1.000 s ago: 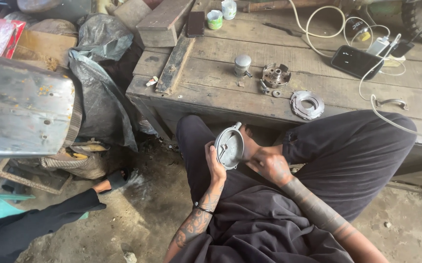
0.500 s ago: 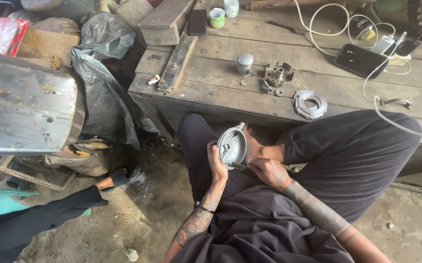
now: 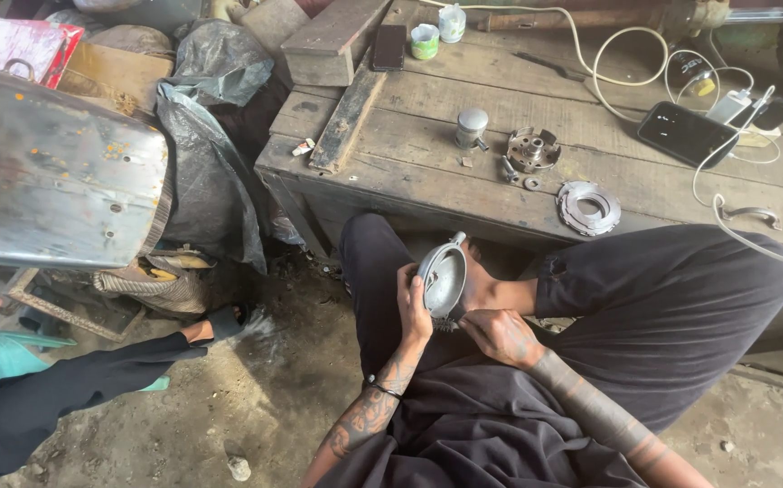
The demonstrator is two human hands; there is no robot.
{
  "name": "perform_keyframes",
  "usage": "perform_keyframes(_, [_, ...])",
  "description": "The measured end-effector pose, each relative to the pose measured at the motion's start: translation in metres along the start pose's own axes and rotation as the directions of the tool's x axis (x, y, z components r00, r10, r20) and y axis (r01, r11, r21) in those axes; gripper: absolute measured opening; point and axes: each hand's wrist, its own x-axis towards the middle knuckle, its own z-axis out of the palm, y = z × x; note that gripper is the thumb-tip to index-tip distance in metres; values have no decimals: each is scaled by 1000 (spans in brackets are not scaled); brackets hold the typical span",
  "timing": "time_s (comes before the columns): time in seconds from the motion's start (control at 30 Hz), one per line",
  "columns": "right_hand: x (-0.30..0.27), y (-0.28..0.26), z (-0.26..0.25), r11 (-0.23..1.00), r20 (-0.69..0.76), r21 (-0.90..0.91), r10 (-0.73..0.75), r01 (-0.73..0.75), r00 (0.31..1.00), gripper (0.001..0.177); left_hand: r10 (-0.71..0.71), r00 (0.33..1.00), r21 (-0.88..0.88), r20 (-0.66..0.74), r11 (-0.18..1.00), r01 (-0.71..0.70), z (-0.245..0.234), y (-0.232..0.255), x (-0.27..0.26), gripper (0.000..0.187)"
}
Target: The person sits cross-legged and cleans a silver mechanical housing using a small brush. They scrub the interior and exterior surfaces of the part, rotating it to reach different areas. Other mechanical components, a phone, and a power bank are visible on the wooden workbench nearby.
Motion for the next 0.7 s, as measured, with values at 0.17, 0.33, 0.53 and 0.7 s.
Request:
perform_keyframes(0.17, [12, 7, -24, 986, -68, 65, 156, -152, 985, 22, 32, 999, -64, 8, 997, -31, 0, 2, 1, 47])
perform_keyframes(0.33, [14, 16, -10, 925, -147, -341, 123, -167, 981, 15, 40, 999, -133, 16, 990, -38, -2, -11, 3, 47])
perform_keyframes(0.53, [16, -9, -7, 983, 127, 86, 151, -163, 980, 16, 108, 992, -91, 63, 991, -102, -4, -6, -1, 53])
perform_keyframes(0.7, [26, -30, -47, 981, 317, 89, 136, -172, 939, 26, 168, 973, -18, 157, 986, -167, -3, 8, -4, 58])
